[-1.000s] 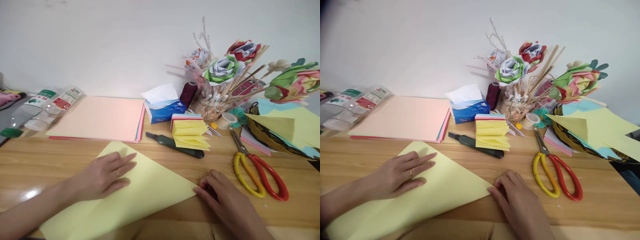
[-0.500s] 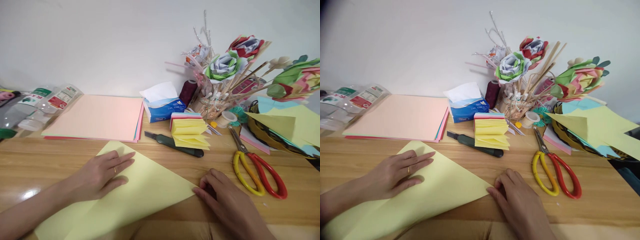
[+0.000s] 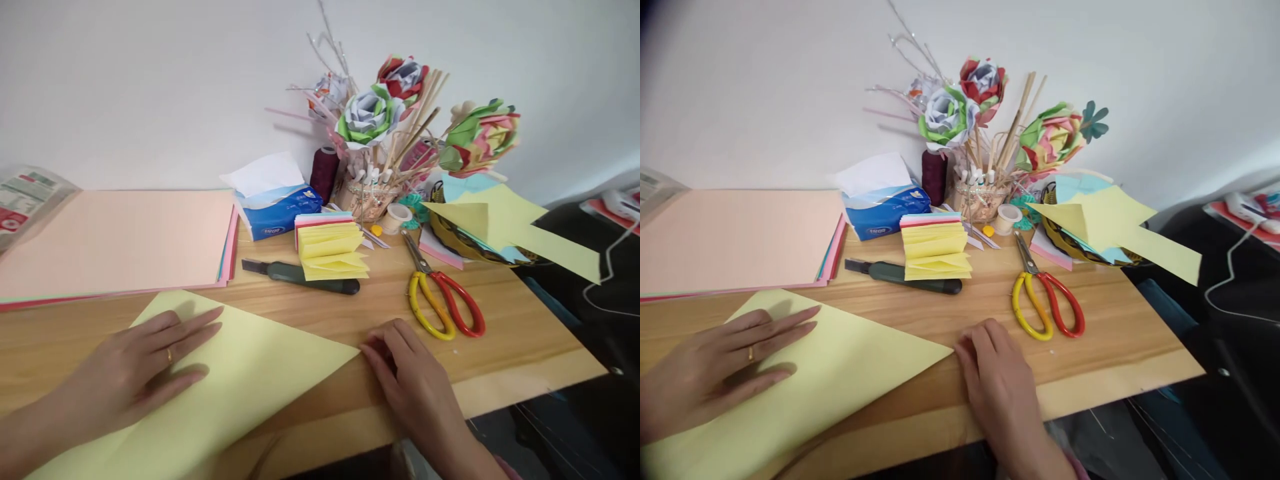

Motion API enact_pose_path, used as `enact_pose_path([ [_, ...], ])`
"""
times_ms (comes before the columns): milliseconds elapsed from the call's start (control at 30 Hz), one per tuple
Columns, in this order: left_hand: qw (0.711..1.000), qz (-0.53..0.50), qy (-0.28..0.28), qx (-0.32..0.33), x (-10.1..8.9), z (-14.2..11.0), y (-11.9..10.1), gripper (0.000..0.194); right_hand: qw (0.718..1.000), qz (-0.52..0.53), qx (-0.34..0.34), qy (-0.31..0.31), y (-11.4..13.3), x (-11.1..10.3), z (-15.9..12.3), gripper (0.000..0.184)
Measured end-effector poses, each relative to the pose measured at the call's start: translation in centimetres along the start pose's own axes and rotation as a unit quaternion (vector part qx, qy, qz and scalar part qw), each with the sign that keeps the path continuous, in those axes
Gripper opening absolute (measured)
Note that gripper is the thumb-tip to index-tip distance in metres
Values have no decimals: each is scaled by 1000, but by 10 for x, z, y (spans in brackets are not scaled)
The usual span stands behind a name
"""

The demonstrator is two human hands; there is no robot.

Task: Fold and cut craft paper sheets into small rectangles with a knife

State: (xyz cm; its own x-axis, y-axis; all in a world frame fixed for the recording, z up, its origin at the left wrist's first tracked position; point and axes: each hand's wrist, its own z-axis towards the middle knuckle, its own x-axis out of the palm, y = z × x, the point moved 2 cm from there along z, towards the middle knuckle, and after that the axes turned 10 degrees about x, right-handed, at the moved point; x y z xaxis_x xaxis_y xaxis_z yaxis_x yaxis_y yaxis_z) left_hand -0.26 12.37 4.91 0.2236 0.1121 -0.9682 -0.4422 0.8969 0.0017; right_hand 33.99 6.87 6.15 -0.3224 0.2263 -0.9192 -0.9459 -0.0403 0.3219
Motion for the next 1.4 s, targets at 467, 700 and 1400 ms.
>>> enact_pose_path([
  [467, 998, -34, -18, -55, 8, -5, -3, 56, 957, -66, -273, -73, 67, 45, -43, 65],
  [700, 997, -33, -29, -57, 4, 0, -5, 55, 965, -70, -250, -17, 32, 19, -42, 81],
  [1400, 1000, -4, 3, -12, 3, 2, -2, 59, 952, -76, -296, -14, 34, 4, -14, 91],
])
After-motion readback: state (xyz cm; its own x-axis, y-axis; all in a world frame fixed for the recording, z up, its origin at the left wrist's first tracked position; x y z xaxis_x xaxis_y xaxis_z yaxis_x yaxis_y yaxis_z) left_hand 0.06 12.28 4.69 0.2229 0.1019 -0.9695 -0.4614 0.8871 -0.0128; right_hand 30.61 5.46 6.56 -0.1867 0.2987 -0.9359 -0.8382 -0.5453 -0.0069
